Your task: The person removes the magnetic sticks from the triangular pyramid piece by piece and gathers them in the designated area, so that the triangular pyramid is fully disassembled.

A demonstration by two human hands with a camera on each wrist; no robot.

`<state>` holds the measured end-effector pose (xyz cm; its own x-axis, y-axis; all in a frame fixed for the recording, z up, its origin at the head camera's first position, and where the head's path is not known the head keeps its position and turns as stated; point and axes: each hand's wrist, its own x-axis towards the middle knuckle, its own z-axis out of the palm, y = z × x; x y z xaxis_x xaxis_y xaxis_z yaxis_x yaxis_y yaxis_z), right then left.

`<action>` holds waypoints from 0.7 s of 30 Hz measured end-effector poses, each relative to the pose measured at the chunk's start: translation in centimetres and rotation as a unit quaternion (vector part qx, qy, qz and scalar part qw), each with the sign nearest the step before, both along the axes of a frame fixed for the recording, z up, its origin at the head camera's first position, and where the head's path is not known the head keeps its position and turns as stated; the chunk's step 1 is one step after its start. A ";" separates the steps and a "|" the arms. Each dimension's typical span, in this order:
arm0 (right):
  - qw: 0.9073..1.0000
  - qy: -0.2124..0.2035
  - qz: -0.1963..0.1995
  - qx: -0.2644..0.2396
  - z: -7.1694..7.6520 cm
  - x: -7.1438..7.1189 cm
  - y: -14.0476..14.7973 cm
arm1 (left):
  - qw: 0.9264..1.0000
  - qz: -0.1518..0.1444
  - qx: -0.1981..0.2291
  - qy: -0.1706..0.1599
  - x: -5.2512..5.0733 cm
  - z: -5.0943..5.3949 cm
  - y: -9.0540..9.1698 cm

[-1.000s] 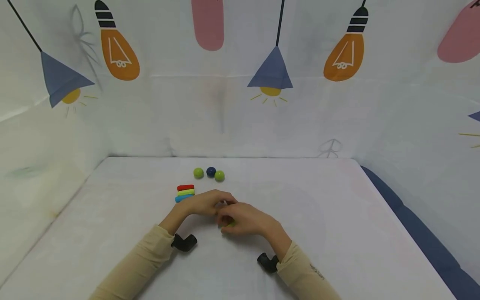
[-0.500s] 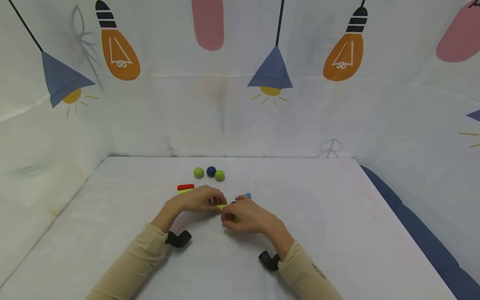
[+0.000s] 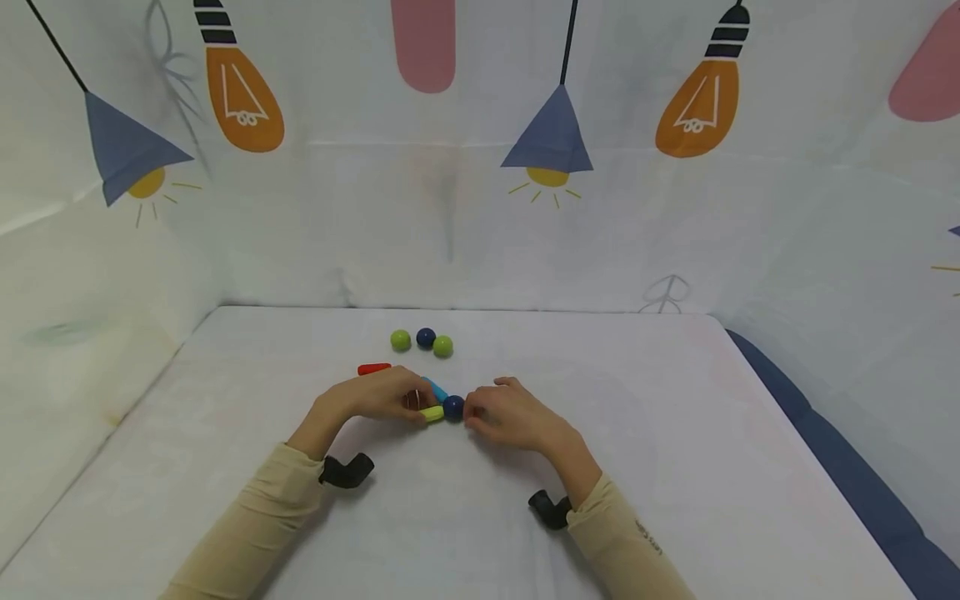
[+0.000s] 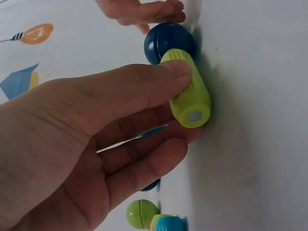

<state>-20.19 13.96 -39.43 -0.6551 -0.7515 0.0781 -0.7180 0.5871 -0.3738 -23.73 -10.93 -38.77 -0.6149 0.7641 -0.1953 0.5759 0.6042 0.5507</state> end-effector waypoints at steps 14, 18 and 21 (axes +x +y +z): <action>0.993 0.010 -0.116 0.012 -0.4 0.2 -0.4 | 1.000 -0.010 0.001 0.026 0.8 0.1 1.4; 0.993 -0.028 -0.118 0.007 -0.5 0.3 -0.5 | 0.998 -0.031 0.010 0.047 0.9 0.0 1.6; 0.990 -0.064 -0.124 0.009 -0.5 0.2 -0.4 | 0.997 -0.041 0.014 0.065 0.9 0.2 1.5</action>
